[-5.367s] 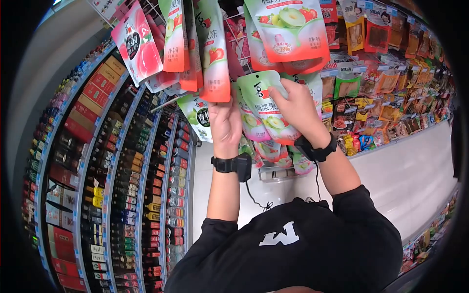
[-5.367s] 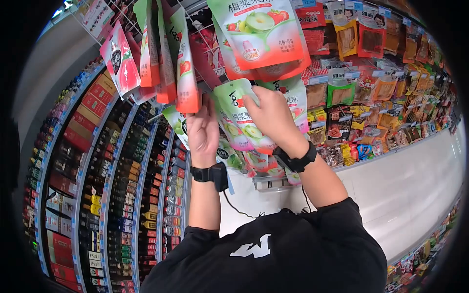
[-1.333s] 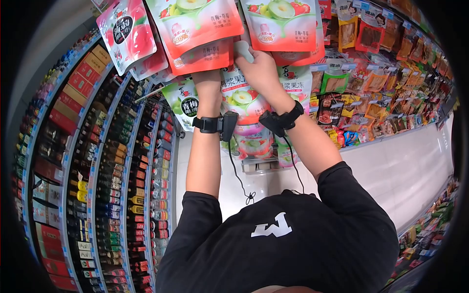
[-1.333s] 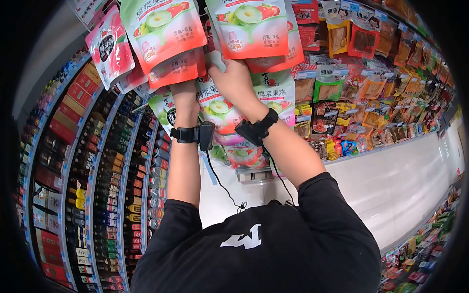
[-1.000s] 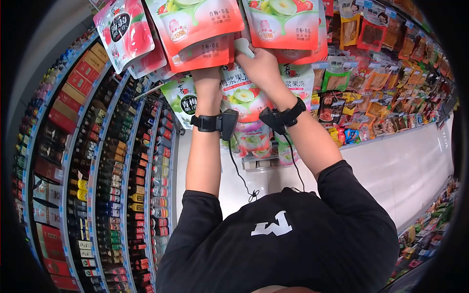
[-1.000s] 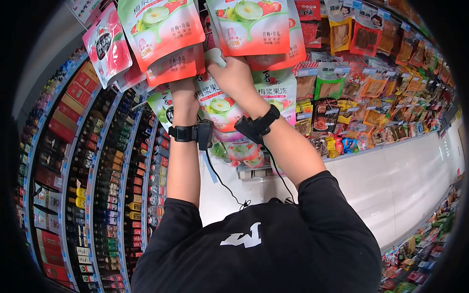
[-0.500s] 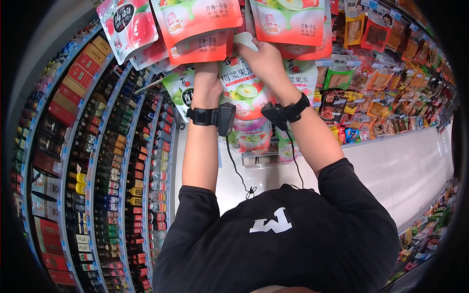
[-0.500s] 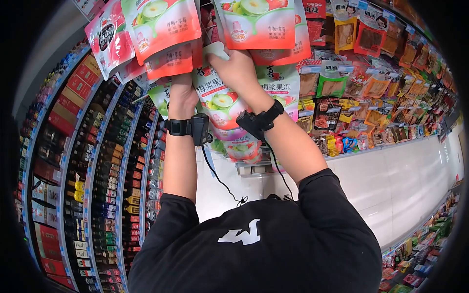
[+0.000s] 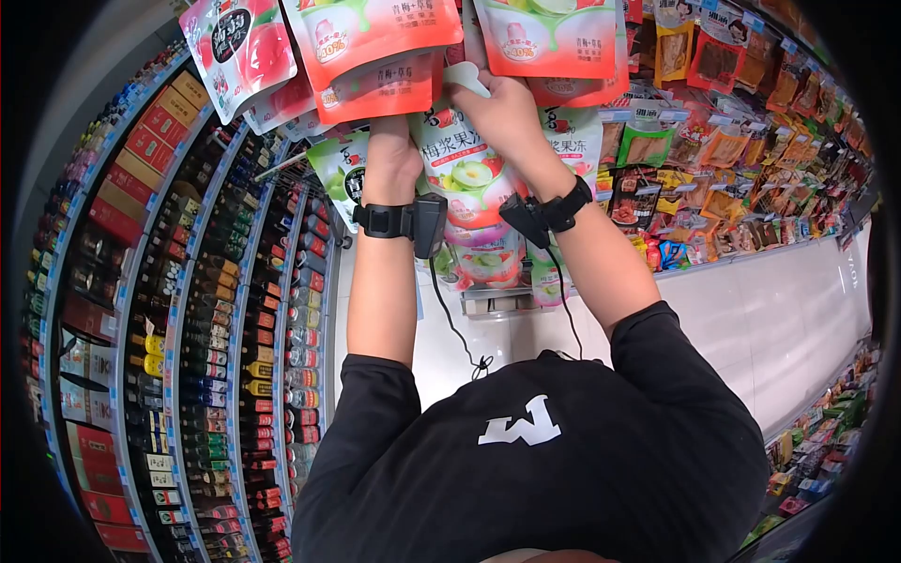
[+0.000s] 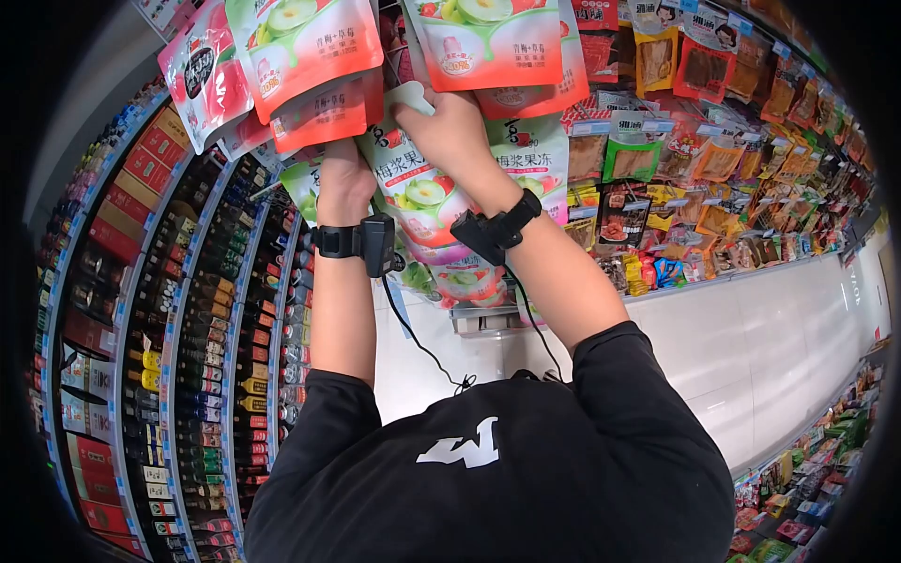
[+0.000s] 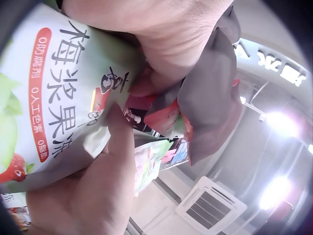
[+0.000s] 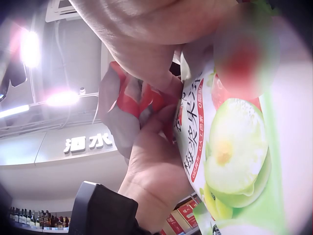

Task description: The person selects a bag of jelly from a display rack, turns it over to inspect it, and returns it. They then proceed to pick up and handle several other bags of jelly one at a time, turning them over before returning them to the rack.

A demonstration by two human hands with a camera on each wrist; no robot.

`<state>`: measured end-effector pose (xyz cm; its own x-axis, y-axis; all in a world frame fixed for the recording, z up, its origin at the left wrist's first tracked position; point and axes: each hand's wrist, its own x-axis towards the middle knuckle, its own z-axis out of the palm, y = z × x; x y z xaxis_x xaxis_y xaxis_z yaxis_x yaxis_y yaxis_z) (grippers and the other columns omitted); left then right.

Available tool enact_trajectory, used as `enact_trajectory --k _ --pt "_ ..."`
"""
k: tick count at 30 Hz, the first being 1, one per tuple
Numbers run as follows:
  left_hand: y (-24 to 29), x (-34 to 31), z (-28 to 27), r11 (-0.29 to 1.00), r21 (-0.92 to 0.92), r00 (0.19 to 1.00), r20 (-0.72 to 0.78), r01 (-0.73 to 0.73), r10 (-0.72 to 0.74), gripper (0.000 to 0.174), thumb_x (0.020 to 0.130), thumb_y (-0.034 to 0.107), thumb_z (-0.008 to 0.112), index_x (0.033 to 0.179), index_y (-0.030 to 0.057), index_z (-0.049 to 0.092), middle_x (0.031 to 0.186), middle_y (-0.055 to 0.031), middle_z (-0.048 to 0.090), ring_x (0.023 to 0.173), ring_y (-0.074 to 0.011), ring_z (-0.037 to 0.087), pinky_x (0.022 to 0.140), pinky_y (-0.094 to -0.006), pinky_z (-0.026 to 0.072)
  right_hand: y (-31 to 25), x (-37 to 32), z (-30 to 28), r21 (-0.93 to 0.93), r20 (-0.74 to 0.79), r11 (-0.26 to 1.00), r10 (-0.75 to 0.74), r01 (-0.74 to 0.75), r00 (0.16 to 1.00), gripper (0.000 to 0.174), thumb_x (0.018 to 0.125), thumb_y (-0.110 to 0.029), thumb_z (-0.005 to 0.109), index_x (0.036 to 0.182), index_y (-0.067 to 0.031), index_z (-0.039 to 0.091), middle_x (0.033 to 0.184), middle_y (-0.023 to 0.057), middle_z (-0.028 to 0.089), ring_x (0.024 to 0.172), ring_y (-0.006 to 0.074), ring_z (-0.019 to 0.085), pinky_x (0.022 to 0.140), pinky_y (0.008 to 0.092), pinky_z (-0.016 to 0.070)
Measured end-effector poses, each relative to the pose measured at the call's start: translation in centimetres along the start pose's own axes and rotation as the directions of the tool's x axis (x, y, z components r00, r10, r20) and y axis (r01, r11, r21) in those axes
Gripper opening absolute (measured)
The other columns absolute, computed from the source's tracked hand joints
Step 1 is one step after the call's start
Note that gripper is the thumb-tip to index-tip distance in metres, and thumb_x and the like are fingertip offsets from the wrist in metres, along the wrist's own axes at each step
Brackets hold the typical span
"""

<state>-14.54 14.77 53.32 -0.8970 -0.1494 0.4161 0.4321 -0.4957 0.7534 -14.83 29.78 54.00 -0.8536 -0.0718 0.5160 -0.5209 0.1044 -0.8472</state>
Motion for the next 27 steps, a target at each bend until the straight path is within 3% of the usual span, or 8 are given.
enact_trajectory --k 7,19,22,25,27 --pt "-0.1 0.5 -0.8 0.998 0.054 1.000 -0.022 -0.015 0.016 0.029 0.094 0.025 0.060 0.117 0.0083 0.057 0.112 -0.0055 0.061 0.102 -0.0196 0.058 0.089 -0.0379 0.0495 0.9 0.3 0.2 0.010 -0.022 1.000 -0.024 0.024 0.999 0.039 0.082 -0.032 0.066 0.102 0.0012 0.069 0.076 0.0104 0.069 0.065 0.0140 0.064 0.065 0.0296 0.0501" --pt "0.0 0.3 -1.2 0.999 -0.052 0.999 0.030 0.017 -0.015 0.032 0.094 0.024 0.059 0.121 0.0077 0.054 0.115 -0.0053 0.060 0.104 -0.0199 0.057 0.092 -0.0381 0.0474 1.2 0.1 0.1 -0.041 -0.024 0.999 0.006 -0.007 1.000 0.038 0.083 -0.031 0.065 0.104 0.0005 0.068 0.079 0.0104 0.070 0.066 0.0151 0.065 0.066 0.0294 0.0504" --pt "-0.5 0.0 -1.5 0.998 0.054 1.000 0.009 -0.009 0.008 0.031 0.091 0.014 0.061 0.121 0.0063 0.054 0.115 -0.0066 0.061 0.104 -0.0209 0.058 0.091 -0.0378 0.0481 1.4 -0.2 0.2 -0.032 -0.007 0.999 0.015 -0.015 1.000 0.036 0.083 -0.029 0.065 0.104 0.0006 0.068 0.077 0.0108 0.070 0.066 0.0148 0.065 0.065 0.0298 0.0501" --pt "-1.4 -0.2 -1.7 0.991 0.073 0.993 -0.030 -0.109 0.111 0.034 0.086 0.002 0.065 0.118 0.0024 0.055 0.115 -0.0078 0.061 0.103 -0.0190 0.059 0.090 -0.0339 0.0479 2.4 -0.2 0.4 -0.172 -0.049 0.983 -0.070 0.060 0.996 0.035 0.083 -0.028 0.064 0.102 0.0014 0.067 0.075 0.0133 0.069 0.066 0.0180 0.066 0.065 0.0315 0.0499" --pt "-2.0 -0.2 -2.3 0.973 0.180 0.988 -0.028 -0.144 0.151 0.039 0.082 -0.005 0.066 0.119 0.0016 0.054 0.117 -0.0076 0.060 0.104 -0.0181 0.059 0.089 -0.0326 0.0487 2.2 -0.6 0.4 -0.161 -0.038 0.986 -0.049 0.042 0.998 0.040 0.082 -0.029 0.063 0.099 0.0063 0.065 0.084 0.0292 0.064 0.085 0.0426 0.063 0.074 0.0443 0.0497"
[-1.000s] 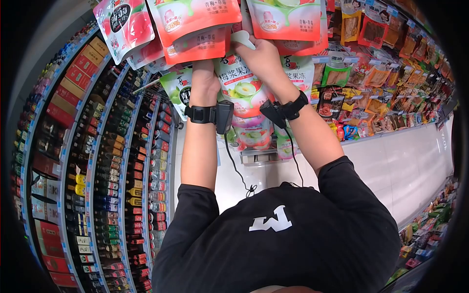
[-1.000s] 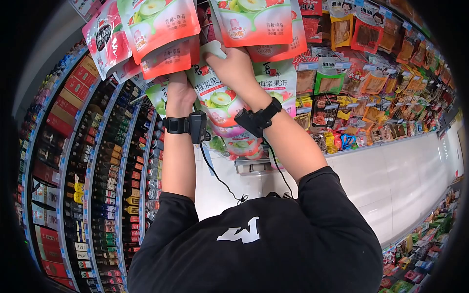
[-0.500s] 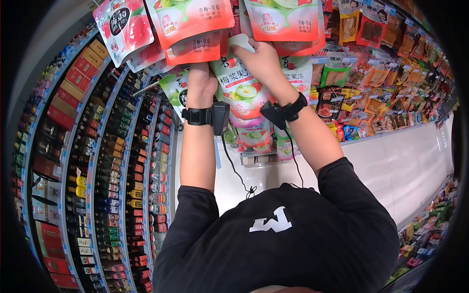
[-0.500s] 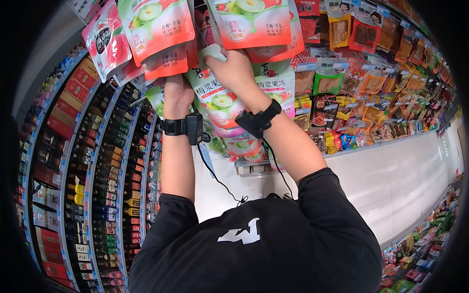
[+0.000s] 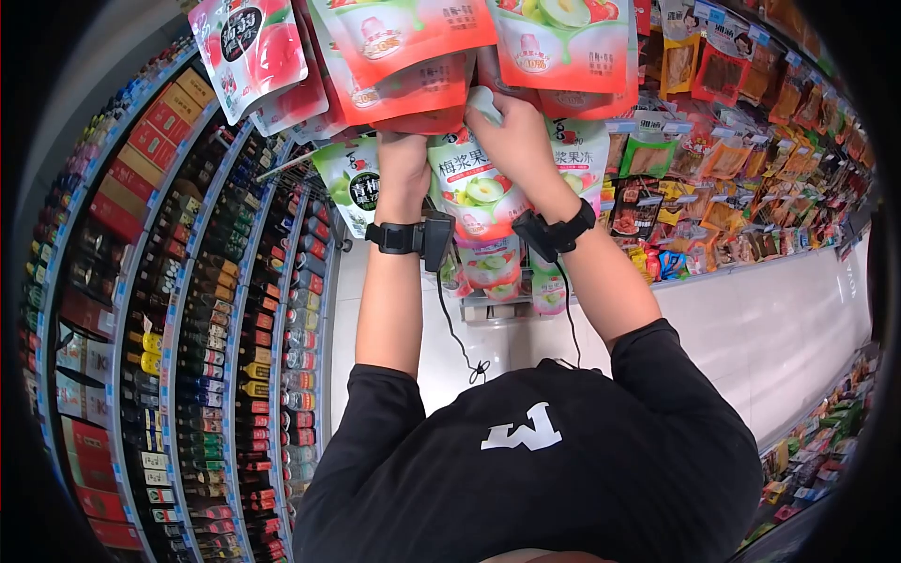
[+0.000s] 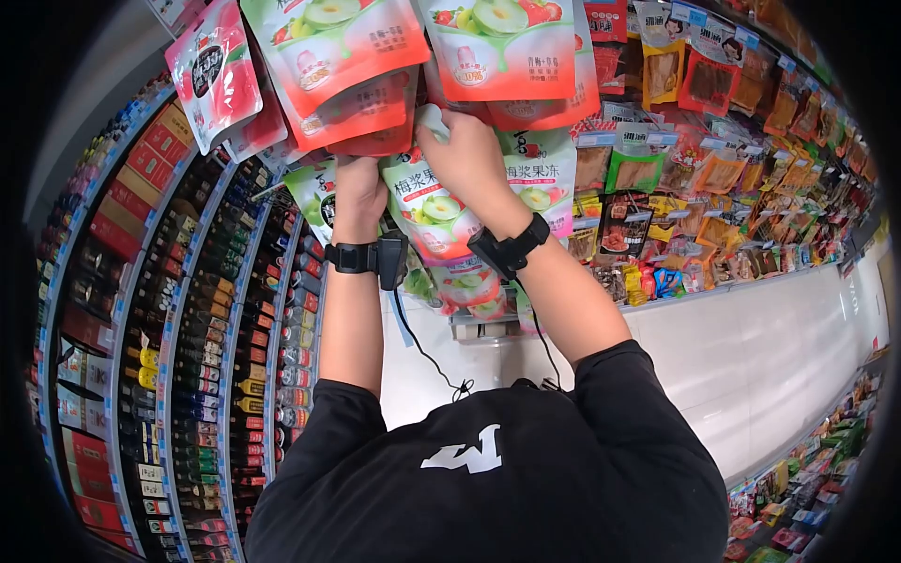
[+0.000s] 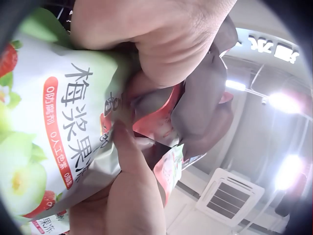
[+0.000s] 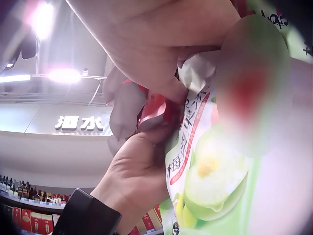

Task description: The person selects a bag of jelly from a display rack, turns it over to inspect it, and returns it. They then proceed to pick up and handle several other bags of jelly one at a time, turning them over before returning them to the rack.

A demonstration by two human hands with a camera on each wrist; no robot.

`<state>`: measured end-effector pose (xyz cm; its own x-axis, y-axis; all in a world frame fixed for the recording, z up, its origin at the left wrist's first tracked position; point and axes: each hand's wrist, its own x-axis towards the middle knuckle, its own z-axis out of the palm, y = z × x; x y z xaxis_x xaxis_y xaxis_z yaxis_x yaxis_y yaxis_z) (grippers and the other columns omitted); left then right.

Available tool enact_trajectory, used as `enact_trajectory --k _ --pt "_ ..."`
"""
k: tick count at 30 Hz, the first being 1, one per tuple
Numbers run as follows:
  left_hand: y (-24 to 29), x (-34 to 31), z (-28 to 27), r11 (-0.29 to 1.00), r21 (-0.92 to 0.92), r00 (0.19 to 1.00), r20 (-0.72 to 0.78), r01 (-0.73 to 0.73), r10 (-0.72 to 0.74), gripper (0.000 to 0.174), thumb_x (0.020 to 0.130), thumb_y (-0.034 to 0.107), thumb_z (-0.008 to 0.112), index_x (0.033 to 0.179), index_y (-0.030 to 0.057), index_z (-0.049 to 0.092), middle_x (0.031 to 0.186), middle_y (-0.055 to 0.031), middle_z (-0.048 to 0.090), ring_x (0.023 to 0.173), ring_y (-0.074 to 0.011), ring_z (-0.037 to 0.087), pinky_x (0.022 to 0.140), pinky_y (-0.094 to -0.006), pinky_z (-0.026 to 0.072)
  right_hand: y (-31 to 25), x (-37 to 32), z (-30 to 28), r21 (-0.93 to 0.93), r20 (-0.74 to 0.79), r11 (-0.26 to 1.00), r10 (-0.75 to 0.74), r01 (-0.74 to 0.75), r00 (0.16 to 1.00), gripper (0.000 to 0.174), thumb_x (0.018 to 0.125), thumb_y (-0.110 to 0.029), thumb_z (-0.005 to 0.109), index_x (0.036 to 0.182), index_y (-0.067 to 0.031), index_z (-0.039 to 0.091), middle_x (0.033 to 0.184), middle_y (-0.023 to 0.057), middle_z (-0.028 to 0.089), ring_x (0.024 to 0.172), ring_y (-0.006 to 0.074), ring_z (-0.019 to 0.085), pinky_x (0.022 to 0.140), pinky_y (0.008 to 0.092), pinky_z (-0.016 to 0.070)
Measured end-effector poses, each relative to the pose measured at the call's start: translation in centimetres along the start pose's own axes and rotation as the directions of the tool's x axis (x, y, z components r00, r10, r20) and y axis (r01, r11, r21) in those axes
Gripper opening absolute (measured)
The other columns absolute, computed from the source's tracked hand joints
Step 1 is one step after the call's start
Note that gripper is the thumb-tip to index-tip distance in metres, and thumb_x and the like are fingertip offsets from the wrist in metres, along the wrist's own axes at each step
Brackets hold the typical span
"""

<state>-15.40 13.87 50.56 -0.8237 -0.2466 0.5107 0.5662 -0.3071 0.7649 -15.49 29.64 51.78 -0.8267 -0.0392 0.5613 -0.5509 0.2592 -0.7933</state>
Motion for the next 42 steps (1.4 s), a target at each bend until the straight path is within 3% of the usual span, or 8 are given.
enact_trajectory --k 7,16,30,33,35,38,40,42 --pt "-0.4 -0.7 0.9 0.982 0.101 0.987 -0.004 -0.162 0.163 0.042 0.081 0.000 0.068 0.121 0.0015 0.054 0.117 -0.0055 0.060 0.104 -0.0152 0.058 0.089 -0.0297 0.0471 -0.7 -1.1 0.2 -0.106 -0.079 0.990 -0.097 0.089 0.992 0.030 0.083 -0.023 0.062 0.097 0.0029 0.066 0.078 0.0207 0.067 0.074 0.0355 0.067 0.069 0.0396 0.0503" --pt "-1.0 -4.1 1.3 0.824 0.519 0.910 -0.189 -0.227 0.370 0.089 0.074 0.008 0.076 0.141 0.0026 0.018 0.134 -0.0174 0.039 0.122 -0.0244 0.043 0.104 -0.0341 0.0350 1.4 -3.3 2.7 -0.148 -0.227 0.956 -0.283 0.254 0.932 0.047 0.078 0.000 0.052 0.125 0.0030 0.050 0.113 0.0221 0.053 0.105 0.0409 0.052 0.089 0.0444 0.0442" --pt "-1.8 -7.7 0.0 0.605 0.751 0.901 -0.029 -0.266 0.432 0.081 0.070 0.002 0.071 0.141 0.0021 0.031 0.130 -0.0181 0.043 0.124 -0.0285 0.043 0.103 -0.0378 0.0374 1.1 -4.9 2.4 0.654 -0.067 0.741 -0.148 0.155 0.987 0.047 0.083 0.002 0.054 0.130 0.0031 0.048 0.119 0.0152 0.057 0.107 0.0229 0.057 0.092 0.0319 0.0440" --pt "-2.4 -8.2 -1.2 0.807 0.492 0.927 0.002 -0.327 0.374 0.077 0.073 -0.004 0.061 0.144 0.0029 0.029 0.137 -0.0164 0.040 0.128 -0.0277 0.041 0.104 -0.0376 0.0374 0.8 -4.6 2.4 0.459 -0.154 0.869 -0.126 0.184 0.980 0.037 0.089 -0.009 0.059 0.123 0.0053 0.054 0.116 0.0153 0.058 0.104 0.0233 0.057 0.090 0.0328 0.0445" --pt "-0.3 -9.2 -2.0 0.988 -0.059 0.970 0.192 -0.140 0.149 0.073 0.080 -0.008 0.050 0.146 0.0032 0.023 0.147 -0.0184 0.031 0.135 -0.0272 0.036 0.108 -0.0388 0.0347 0.7 -4.8 1.9 0.369 -0.184 0.906 -0.146 0.207 0.972 0.035 0.089 -0.012 0.061 0.119 0.0057 0.057 0.114 0.0147 0.058 0.100 0.0231 0.058 0.088 0.0325 0.0450" --pt "2.0 -9.8 -2.0 0.883 -0.462 0.977 0.212 0.080 0.023 0.068 0.086 -0.006 0.049 0.147 0.0008 0.018 0.145 -0.0182 0.035 0.129 -0.0255 0.045 0.100 -0.0373 0.0454 0.0 -5.8 1.7 0.245 -0.218 0.949 -0.144 0.197 0.965 0.032 0.088 -0.014 0.064 0.113 0.0059 0.060 0.109 0.0131 0.057 0.093 0.0216 0.058 0.082 0.0310 0.0458" --pt "1.3 -9.3 -2.7 0.930 -0.349 0.987 0.146 0.119 -0.071 0.065 0.090 -0.002 0.051 0.146 0.0005 0.018 0.142 -0.0174 0.040 0.125 -0.0244 0.049 0.098 -0.0371 0.0473 -0.4 -6.3 1.7 0.213 -0.229 0.961 -0.125 0.175 0.965 0.030 0.087 -0.013 0.065 0.111 0.0057 0.061 0.106 0.0122 0.057 0.089 0.0203 0.058 0.079 0.0298 0.0462" --pt "0.6 -8.8 -3.6 0.958 -0.235 0.986 0.071 0.164 -0.152 0.062 0.093 0.003 0.053 0.145 0.0001 0.018 0.139 -0.0166 0.044 0.121 -0.0232 0.053 0.096 -0.0368 0.0492 -0.7 -6.7 1.6 -0.187 -0.289 0.905 -0.424 0.383 0.859 0.026 0.086 -0.009 0.066 0.107 0.0054 0.063 0.103 0.0101 0.056 0.082 0.0175 0.056 0.072 0.0274 0.0461"
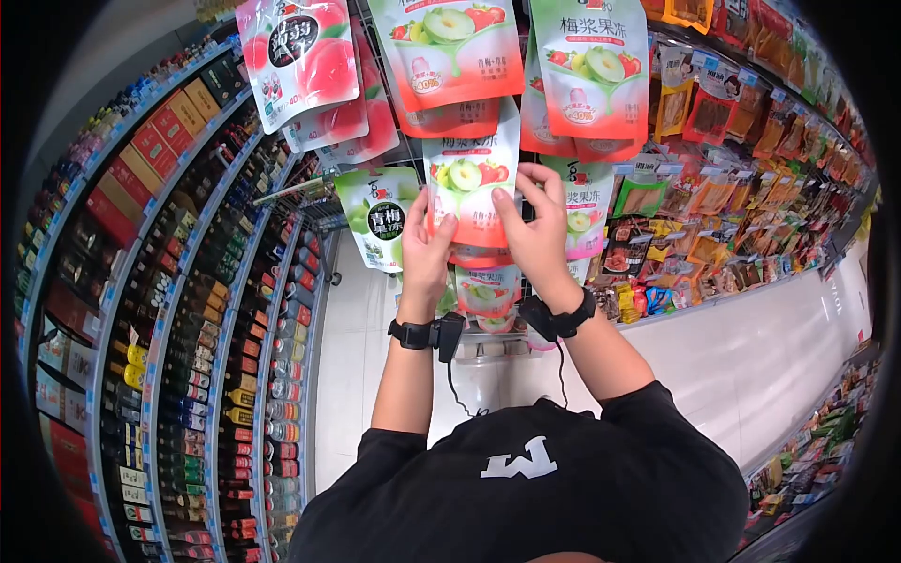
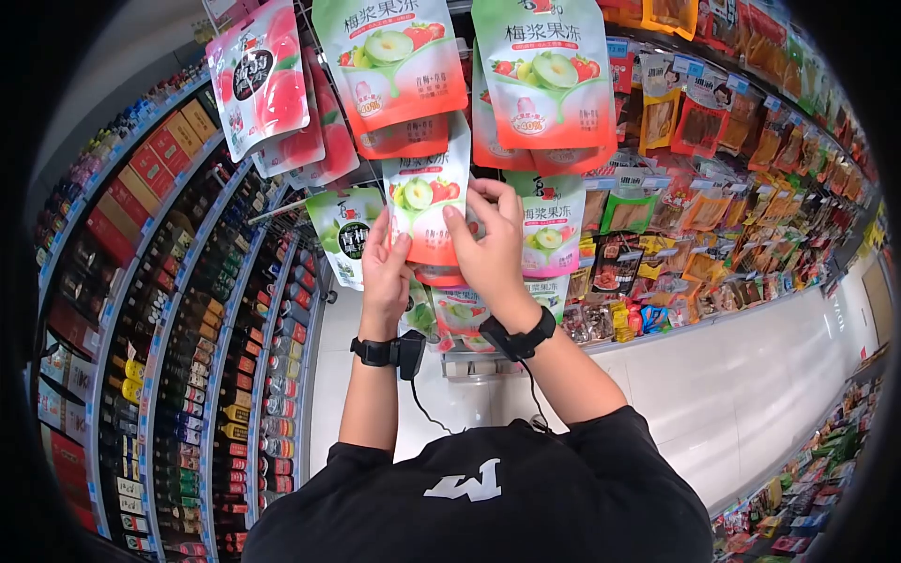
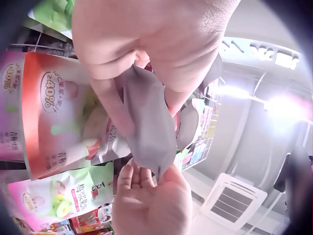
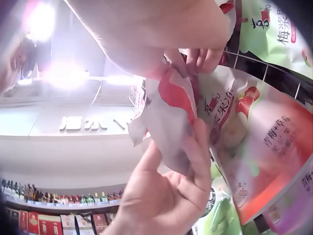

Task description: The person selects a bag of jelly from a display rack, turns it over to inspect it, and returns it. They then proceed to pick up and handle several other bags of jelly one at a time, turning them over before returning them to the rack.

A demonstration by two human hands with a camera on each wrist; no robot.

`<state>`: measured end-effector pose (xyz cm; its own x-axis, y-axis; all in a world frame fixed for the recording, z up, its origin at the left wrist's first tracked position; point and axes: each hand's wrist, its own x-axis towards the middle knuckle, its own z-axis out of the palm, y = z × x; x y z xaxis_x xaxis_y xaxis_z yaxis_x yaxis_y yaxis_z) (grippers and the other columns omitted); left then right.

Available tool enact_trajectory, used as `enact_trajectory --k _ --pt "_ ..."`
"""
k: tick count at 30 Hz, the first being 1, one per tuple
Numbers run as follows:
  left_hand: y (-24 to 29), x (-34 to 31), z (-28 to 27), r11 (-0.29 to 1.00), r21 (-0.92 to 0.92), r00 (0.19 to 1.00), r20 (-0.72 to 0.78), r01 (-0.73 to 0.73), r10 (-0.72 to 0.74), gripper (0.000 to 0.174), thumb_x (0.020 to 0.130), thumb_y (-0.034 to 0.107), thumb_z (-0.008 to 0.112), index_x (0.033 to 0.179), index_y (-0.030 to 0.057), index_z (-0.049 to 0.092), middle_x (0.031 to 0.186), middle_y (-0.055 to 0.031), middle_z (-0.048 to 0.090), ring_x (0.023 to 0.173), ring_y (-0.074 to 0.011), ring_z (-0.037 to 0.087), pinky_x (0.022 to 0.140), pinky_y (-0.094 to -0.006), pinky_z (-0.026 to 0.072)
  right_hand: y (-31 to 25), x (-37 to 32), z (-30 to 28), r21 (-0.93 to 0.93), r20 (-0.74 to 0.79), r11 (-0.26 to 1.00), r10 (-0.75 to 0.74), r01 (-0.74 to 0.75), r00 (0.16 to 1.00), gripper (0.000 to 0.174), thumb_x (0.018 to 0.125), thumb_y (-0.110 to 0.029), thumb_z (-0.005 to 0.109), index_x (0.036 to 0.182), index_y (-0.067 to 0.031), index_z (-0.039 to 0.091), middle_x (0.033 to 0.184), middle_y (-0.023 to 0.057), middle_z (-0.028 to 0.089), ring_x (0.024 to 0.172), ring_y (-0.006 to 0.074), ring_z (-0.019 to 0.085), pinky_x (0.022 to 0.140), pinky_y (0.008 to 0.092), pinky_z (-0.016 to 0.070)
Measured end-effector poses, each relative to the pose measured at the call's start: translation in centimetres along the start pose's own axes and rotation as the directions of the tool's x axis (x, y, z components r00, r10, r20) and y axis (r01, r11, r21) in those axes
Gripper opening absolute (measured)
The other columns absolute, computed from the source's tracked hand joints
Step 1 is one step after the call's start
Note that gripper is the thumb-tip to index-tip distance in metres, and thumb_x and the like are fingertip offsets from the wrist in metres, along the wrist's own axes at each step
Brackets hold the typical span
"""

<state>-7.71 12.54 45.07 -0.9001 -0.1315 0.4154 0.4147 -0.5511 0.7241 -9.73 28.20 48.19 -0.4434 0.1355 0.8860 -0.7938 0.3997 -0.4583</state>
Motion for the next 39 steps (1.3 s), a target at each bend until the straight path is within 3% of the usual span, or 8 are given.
enact_trajectory --k 4,14,18,20,22,26,28,39 --pt "-0.7 -0.4 -0.6 0.999 0.016 0.999 0.022 0.039 -0.039 0.066 0.090 0.000 0.059 0.143 0.0001 0.019 0.133 -0.0169 0.050 0.117 -0.0212 0.055 0.095 -0.0358 0.0490 -0.1 0.5 0.0 0.641 0.364 0.581 0.346 -0.502 0.865 0.037 0.086 -0.008 0.066 0.117 0.0063 0.053 0.105 0.0098 0.060 0.095 0.0152 0.060 0.077 0.0280 0.0484" --pt "2.1 2.4 1.4 0.946 0.322 0.989 0.146 -0.032 -0.016 0.066 0.089 0.007 0.065 0.138 -0.0011 0.022 0.129 -0.0147 0.052 0.117 -0.0178 0.052 0.099 -0.0321 0.0433 -0.1 9.2 1.8 0.308 0.098 0.936 0.150 -0.173 0.984 0.030 0.087 -0.014 0.058 0.112 0.0037 0.054 0.100 0.0237 0.063 0.093 0.0379 0.062 0.080 0.0396 0.0478" --pt "4.7 4.3 1.5 0.616 0.771 0.980 0.053 -0.163 0.192 0.062 0.085 0.016 0.072 0.131 -0.0018 0.034 0.121 -0.0129 0.052 0.108 -0.0187 0.054 0.088 -0.0303 0.0464 -2.2 11.0 0.8 0.313 0.142 0.921 0.195 -0.231 0.970 0.028 0.088 -0.011 0.054 0.111 0.0036 0.055 0.096 0.0232 0.063 0.089 0.0366 0.063 0.077 0.0407 0.0481" --pt "6.2 4.5 4.5 0.862 0.412 0.955 0.117 -0.296 0.272 0.054 0.090 0.021 0.066 0.132 0.0034 0.036 0.124 -0.0112 0.054 0.115 -0.0191 0.051 0.093 -0.0331 0.0417 -2.6 11.4 0.5 0.351 0.165 0.869 0.311 -0.350 0.936 0.028 0.088 -0.010 0.054 0.111 0.0035 0.055 0.094 0.0228 0.064 0.087 0.0361 0.064 0.076 0.0410 0.0484" --pt "6.7 5.7 4.8 0.993 -0.004 0.988 0.096 -0.119 0.119 0.037 0.095 0.025 0.059 0.124 0.0037 0.048 0.128 -0.0100 0.052 0.118 -0.0227 0.050 0.104 -0.0376 0.0377 -1.8 12.5 0.8 0.307 0.156 0.917 0.214 -0.254 0.964 0.030 0.090 -0.006 0.052 0.118 0.0041 0.054 0.094 0.0080 0.064 0.078 0.0092 0.059 0.066 0.0270 0.0476" --pt "6.8 7.0 5.1 0.990 -0.120 0.997 -0.006 -0.078 0.078 0.038 0.097 0.030 0.053 0.125 0.0052 0.050 0.132 -0.0093 0.051 0.118 -0.0251 0.050 0.103 -0.0404 0.0397 -0.6 13.9 1.2 0.280 0.086 0.936 0.195 -0.212 0.977 0.030 0.089 -0.008 0.052 0.116 0.0040 0.056 0.090 0.0098 0.065 0.073 0.0107 0.059 0.063 0.0274 0.0471" --pt "7.2 6.5 6.0 0.946 -0.313 0.995 0.015 -0.085 0.094 0.038 0.098 0.029 0.051 0.129 0.0074 0.048 0.132 -0.0086 0.052 0.119 -0.0246 0.050 0.102 -0.0418 0.0407 -1.9 14.6 0.3 0.285 0.198 0.892 0.303 -0.350 0.932 0.041 0.084 -0.017 0.056 0.119 0.0053 0.054 0.094 0.0254 0.065 0.089 0.0365 0.065 0.078 0.0408 0.0492" --pt "7.3 7.1 5.9 0.761 -0.604 0.971 0.188 0.235 -0.151 0.034 0.096 0.022 0.054 0.115 -0.0061 0.050 0.105 -0.0181 0.057 0.085 -0.0225 0.060 0.076 -0.0281 0.0555 -0.6 14.4 0.6 0.261 0.049 0.953 0.145 -0.152 0.988 0.032 0.083 -0.022 0.064 0.099 0.0048 0.062 0.076 0.0231 0.064 0.070 0.0348 0.065 0.062 0.0397 0.0490"
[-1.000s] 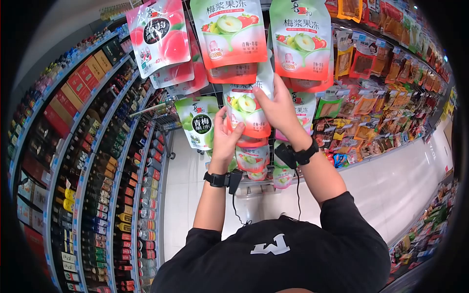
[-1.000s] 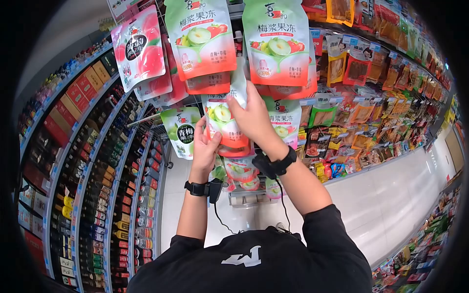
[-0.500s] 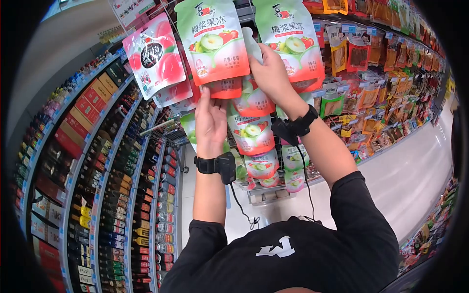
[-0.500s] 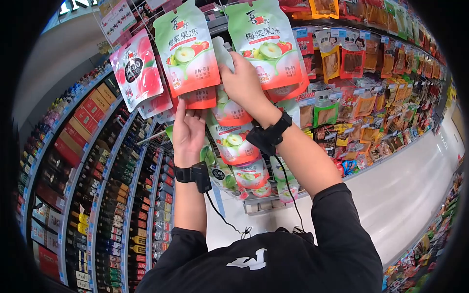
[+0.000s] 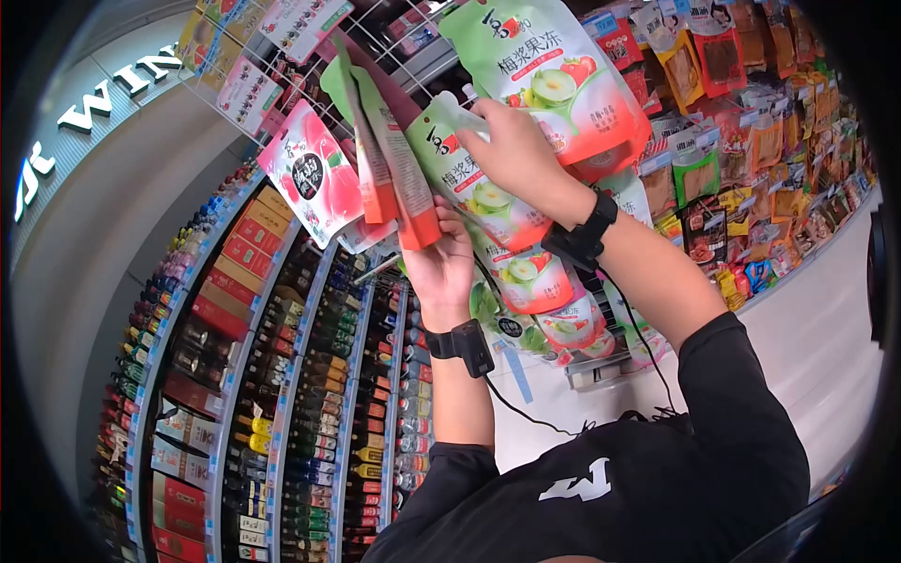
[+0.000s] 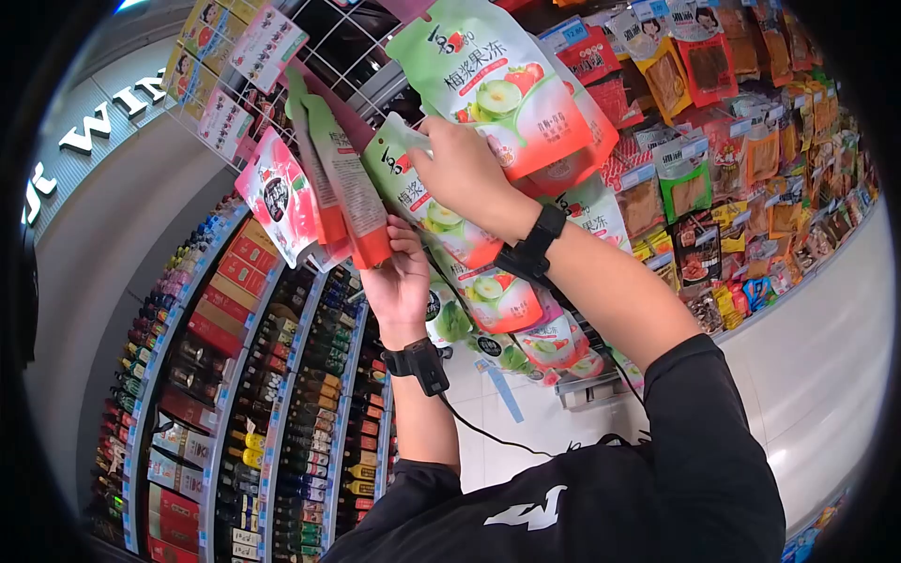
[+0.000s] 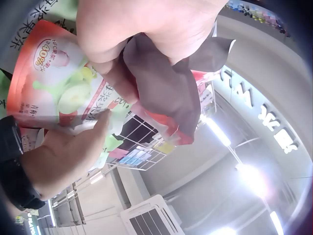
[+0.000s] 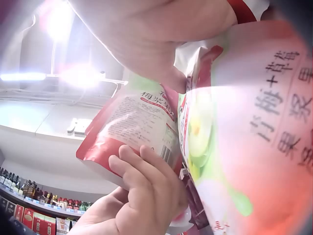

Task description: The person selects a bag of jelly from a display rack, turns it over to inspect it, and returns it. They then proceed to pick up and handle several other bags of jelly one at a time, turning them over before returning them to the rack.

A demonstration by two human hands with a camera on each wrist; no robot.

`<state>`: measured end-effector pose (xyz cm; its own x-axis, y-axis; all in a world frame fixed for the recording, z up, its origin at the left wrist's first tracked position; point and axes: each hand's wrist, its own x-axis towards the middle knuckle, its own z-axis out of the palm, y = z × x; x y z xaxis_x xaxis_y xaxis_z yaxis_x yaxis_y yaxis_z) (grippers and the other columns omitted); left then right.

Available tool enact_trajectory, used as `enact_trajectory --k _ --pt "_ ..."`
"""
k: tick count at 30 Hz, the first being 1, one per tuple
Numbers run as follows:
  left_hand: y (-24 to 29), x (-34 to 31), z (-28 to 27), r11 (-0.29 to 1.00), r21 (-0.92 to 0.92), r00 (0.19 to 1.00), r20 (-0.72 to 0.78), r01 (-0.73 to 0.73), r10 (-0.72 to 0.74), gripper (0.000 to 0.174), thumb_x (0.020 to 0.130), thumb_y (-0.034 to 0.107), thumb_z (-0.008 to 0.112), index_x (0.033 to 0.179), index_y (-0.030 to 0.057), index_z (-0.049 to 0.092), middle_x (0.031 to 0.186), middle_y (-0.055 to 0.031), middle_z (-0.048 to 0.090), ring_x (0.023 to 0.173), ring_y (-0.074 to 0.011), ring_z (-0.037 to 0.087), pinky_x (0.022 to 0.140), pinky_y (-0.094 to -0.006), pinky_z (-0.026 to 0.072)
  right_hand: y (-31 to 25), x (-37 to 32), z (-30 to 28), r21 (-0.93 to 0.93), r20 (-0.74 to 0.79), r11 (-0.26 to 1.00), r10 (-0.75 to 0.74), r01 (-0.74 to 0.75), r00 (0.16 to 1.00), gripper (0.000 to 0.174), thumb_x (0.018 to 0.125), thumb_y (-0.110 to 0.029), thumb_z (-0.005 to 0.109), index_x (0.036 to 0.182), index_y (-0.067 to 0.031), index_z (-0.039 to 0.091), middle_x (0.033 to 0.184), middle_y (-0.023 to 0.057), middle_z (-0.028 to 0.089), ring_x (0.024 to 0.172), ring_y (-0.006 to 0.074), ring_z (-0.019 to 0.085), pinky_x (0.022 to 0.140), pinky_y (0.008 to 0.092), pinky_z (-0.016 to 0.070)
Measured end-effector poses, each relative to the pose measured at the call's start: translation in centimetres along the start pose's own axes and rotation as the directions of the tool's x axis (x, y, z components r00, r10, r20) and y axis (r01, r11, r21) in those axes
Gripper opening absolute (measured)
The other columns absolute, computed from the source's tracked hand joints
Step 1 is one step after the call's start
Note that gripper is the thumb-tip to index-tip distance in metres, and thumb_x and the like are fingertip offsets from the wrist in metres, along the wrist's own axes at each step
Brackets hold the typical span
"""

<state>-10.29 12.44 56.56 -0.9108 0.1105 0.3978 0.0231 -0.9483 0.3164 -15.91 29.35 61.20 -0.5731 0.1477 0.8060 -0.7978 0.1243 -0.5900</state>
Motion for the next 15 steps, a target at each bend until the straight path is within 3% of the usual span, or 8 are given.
enact_trajectory --k 6,9,12,14,15 --pt "0.0 0.0 -0.1 0.999 -0.045 1.000 0.003 0.011 -0.011 0.037 0.095 0.024 0.056 0.116 -0.0068 0.049 0.105 -0.0187 0.057 0.086 -0.0225 0.060 0.077 -0.0286 0.0553 0.3 0.3 0.5 -0.043 0.067 0.999 -0.011 0.014 0.998 0.028 0.082 -0.023 0.065 0.091 0.0038 0.062 0.071 0.0212 0.063 0.070 0.0369 0.064 0.062 0.0432 0.0478" --pt "-0.3 -0.1 0.2 0.999 -0.052 1.000 0.019 0.004 -0.003 0.037 0.095 0.023 0.055 0.117 -0.0067 0.049 0.105 -0.0192 0.056 0.086 -0.0229 0.060 0.076 -0.0286 0.0554 0.0 0.3 1.2 -0.013 0.021 0.997 -0.074 0.075 0.997 0.027 0.082 -0.023 0.065 0.090 0.0022 0.062 0.069 0.0194 0.063 0.067 0.0379 0.063 0.060 0.0448 0.0470" --pt "-0.3 -0.1 0.1 0.999 -0.033 0.999 0.033 -0.013 0.014 0.036 0.096 0.022 0.053 0.117 -0.0065 0.049 0.107 -0.0199 0.056 0.086 -0.0236 0.060 0.076 -0.0287 0.0558 -0.9 0.8 1.5 -0.064 0.049 0.998 -0.010 0.013 0.999 0.025 0.081 -0.022 0.066 0.090 0.0012 0.062 0.074 0.0184 0.063 0.072 0.0380 0.062 0.064 0.0445 0.0472" --pt "0.0 0.0 -0.1 0.998 -0.056 0.999 0.037 0.001 0.002 0.036 0.096 0.022 0.051 0.117 -0.0065 0.050 0.108 -0.0209 0.057 0.086 -0.0245 0.061 0.075 -0.0293 0.0566 0.2 0.6 2.2 -0.107 -0.103 0.974 -0.209 0.198 0.972 0.022 0.079 -0.017 0.066 0.087 0.0023 0.061 0.081 0.0188 0.061 0.078 0.0368 0.061 0.068 0.0424 0.0469" --pt "0.0 -0.1 -0.1 0.998 -0.067 0.999 0.040 -0.012 0.014 0.036 0.096 0.022 0.051 0.117 -0.0065 0.050 0.108 -0.0209 0.057 0.086 -0.0245 0.061 0.075 -0.0293 0.0566 0.4 0.3 2.1 -0.108 -0.088 0.972 -0.217 0.207 0.972 0.022 0.079 -0.017 0.066 0.087 0.0023 0.061 0.081 0.0188 0.061 0.078 0.0368 0.061 0.068 0.0424 0.0469"
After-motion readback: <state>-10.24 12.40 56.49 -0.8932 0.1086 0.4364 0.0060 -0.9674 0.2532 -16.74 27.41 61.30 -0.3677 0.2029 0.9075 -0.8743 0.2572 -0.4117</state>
